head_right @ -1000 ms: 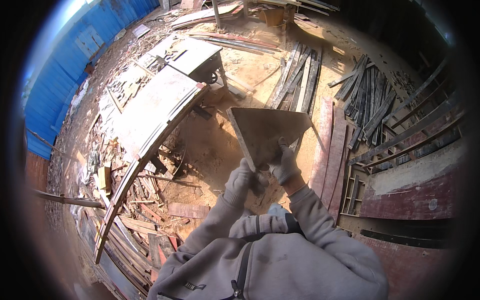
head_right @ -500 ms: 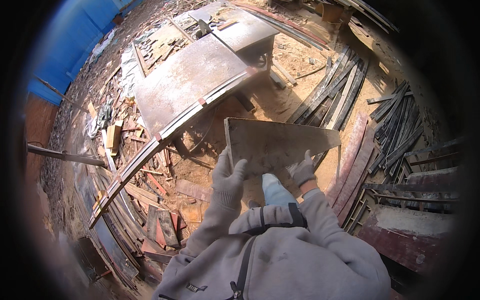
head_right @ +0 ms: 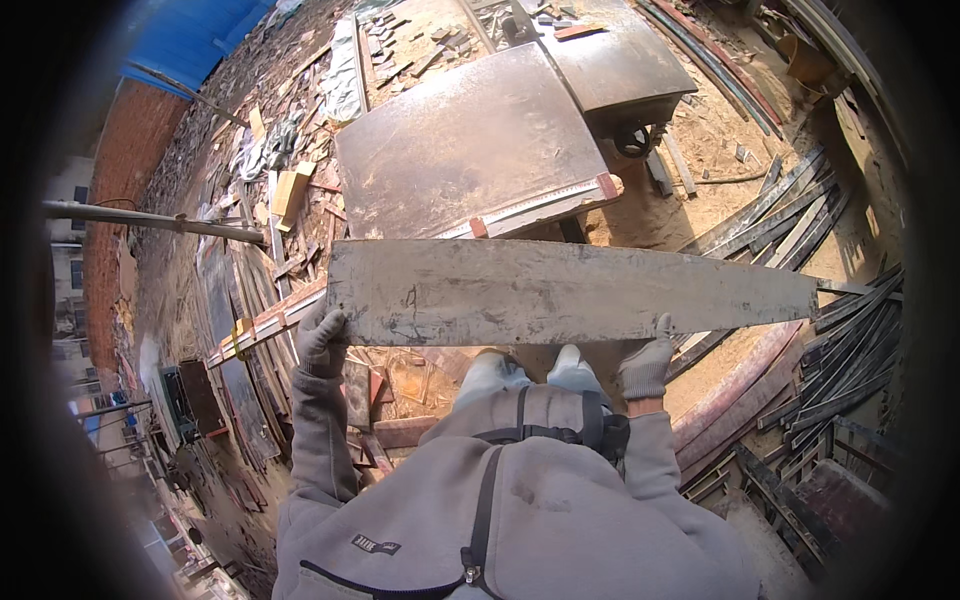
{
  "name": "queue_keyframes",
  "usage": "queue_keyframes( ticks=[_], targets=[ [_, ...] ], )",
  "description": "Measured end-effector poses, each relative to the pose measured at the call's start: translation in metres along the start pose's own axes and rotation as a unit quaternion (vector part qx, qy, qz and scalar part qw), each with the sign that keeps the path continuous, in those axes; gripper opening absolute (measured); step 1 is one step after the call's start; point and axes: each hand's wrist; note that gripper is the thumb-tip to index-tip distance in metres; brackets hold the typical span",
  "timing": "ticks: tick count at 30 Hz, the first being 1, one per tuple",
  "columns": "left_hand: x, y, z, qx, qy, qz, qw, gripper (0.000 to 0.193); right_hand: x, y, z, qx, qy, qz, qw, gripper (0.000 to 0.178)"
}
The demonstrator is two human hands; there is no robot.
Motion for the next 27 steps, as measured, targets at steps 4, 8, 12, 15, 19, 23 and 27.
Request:
queue_keyframes(
  ticks=[4,8,12,15,19,23,27],
  targets=[
    [0.090,0.008,0.024,0.007,0.047,0.002,0.999,0.058,-0.093,-0.073,0.010,0.097,0.052,-0.004,0.994,0.077],
    [0.172,0.008,0.100,-0.008,0.171,0.117,0.978,0.073,-0.178,-0.074,0.087,0.113,0.035,-0.076,0.990,0.062],
    [0.156,0.049,0.187,-0.194,0.330,0.662,0.644,0.107,-0.249,0.035,0.116,0.110,-0.023,-0.071,0.991,0.038],
    [0.042,0.063,0.245,-0.414,0.153,0.632,0.638,0.110,-0.305,0.129,0.077,0.129,-0.142,-0.152,0.970,0.040],
    [-0.045,0.083,0.299,-0.288,-0.045,0.603,0.743,0.085,-0.356,0.230,0.002,0.073,-0.155,-0.200,0.965,0.048],
    [0.017,0.078,0.320,-0.191,-0.037,0.567,0.800,0.062,-0.381,0.183,0.011,0.137,-0.086,-0.195,0.967,0.044],
    [0.073,0.065,0.348,-0.183,0.004,0.572,0.799,0.055,-0.388,0.046,0.113,0.177,-0.136,-0.198,0.954,0.038]
  ],
)
Point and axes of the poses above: each hand's wrist, its own z-axis towards the middle knuckle, its own x-axis out of the back of the hand, y = z × x, and after that the axes turned 12 degrees about y, right-handed
